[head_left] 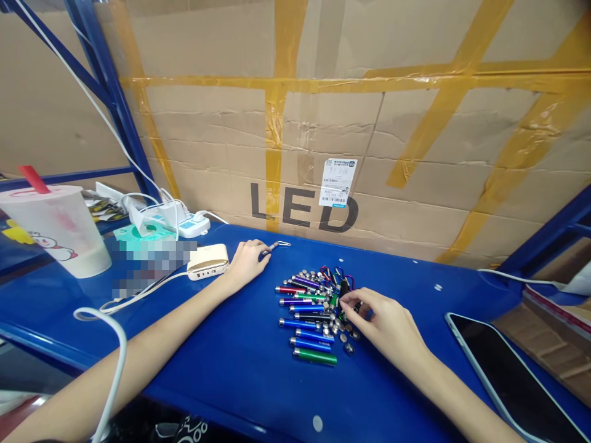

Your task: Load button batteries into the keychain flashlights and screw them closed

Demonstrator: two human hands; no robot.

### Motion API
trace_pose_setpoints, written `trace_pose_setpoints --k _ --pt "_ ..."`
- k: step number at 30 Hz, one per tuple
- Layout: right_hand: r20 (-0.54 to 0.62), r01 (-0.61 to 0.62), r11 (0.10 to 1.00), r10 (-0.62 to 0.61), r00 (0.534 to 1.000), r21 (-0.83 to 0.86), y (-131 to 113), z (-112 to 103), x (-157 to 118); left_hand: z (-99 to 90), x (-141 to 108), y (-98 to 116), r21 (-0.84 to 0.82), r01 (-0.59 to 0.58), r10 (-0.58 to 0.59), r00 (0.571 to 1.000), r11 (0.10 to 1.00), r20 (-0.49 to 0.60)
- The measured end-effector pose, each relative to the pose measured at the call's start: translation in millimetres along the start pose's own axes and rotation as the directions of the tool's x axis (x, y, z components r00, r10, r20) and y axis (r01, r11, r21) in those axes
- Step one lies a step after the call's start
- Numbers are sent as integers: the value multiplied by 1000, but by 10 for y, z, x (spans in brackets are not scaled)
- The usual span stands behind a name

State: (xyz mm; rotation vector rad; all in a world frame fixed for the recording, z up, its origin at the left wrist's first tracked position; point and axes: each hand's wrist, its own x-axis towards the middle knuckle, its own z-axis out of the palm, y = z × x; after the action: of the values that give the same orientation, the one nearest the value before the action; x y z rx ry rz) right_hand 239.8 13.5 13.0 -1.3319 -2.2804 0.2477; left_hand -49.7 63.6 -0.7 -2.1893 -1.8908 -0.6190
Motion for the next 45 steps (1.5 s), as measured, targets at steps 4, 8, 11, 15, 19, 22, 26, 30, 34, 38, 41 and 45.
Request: trace_pose_setpoints --k 4,8,11,15,19,22,26,30,34,38,41,45 --pt "-6 -20 1000 20 1000 -15 -18 -10 -6 50 -12 0 8 -1 1 999 1000 35" --pt "-5 -13 1000 13 1000 -15 -26 -17 -10 41 -15 6 10 -5 5 998 1000 59" --pt "-6 -8 1000 8 1000 -16 -23 -16 -11 0 -15 19 12 -5 5 998 1000 65" --pt "-2 -5 1000 5 1000 -12 -22 -15 -9 -51 -14 27 17 8 -9 998 1000 58" --pt "-4 5 1000 -5 1000 -8 -25 -19 -3 -69 -16 31 9 15 -16 999 1000 46" --pt "-4 11 1000 -11 1000 -7 -26 -21 -2 -41 -25 44 -6 10 -10 999 1000 38" --pt "-17 24 1000 -25 1000 -11 -20 -16 -5 36 -42 58 -26 -19 20 999 999 42" --pt "-17 25 1000 -25 1000 -16 -16 -14 -3 70 -37 40 -38 -53 55 997 998 50" --pt "-17 16 1000 -16 1000 -21 -24 -12 -5 33 -24 29 -42 -52 54 998 998 40" --pt "-34 16 1000 -17 999 -23 -24 -6 -10 -23 -34 68 -52 -44 45 999 998 12" --pt "-33 37 999 -38 999 -26 -15 -12 -5 -46 -40 102 -79 -38 37 999 996 -11" --pt "-5 39 999 -39 999 -27 -14 -28 4 -54 -30 125 -133 -28 22 998 991 -51"
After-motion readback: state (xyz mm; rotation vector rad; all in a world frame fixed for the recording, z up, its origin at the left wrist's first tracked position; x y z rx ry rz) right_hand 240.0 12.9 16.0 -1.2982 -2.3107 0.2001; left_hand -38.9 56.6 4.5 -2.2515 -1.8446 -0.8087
